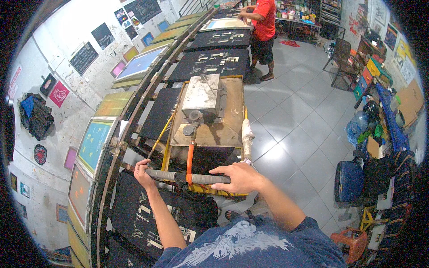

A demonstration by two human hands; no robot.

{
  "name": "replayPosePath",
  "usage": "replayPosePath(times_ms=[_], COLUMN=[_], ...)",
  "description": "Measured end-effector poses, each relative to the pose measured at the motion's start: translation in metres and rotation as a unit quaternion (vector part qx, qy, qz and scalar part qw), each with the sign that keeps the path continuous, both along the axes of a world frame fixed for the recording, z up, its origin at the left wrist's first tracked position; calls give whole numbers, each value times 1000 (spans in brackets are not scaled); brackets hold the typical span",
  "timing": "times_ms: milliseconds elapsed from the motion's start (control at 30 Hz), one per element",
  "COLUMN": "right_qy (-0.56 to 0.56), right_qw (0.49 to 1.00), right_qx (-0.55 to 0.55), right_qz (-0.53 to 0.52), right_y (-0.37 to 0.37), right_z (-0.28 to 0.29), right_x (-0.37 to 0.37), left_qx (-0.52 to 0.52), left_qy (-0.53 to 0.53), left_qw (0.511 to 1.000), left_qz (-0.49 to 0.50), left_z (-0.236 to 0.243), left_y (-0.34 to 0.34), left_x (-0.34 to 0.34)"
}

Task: The person operates a manual screen-printing machine by pulling a frame across a row of black t-shirts and using a heat tool to cure the ink between layers.

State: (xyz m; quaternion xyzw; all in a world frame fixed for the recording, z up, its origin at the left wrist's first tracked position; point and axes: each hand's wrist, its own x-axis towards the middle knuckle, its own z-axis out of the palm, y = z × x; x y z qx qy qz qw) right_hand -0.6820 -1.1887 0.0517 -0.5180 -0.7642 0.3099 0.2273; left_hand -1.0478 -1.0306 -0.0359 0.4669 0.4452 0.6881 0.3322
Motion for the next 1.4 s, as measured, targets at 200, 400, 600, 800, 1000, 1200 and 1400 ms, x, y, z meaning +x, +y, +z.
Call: replayPosePath(times_ms=[200,400,600,800,1000,1200,1400], right_qy=[-21,-109,-68,-51,11,25,82], right_qw=[1000,966,976,980,964,947,922], right_qx=[13,191,183,190,246,285,347], right_qz=[-20,-136,-101,16,104,145,152], right_y=[-3,-27,-20,-16,-30,-60,-59], right_z=[-1,-16,-8,-21,-31,-29,-26], right_x=[-2,-28,-18,12,97,143,177], left_qx=[-4,-6,-116,-122,-106,-125,-140], left_qy=[-1,34,2,144,4,64,14], left_qw=[1000,999,993,975,982,952,918], left_qz=[-2,-2,9,121,157,271,371], left_z=[2,-9,11,3,1,-9,7], left_y=[-1,7,-10,-43,-128,-266,-374], left_x=[1,-6,5,8,82,134,220])
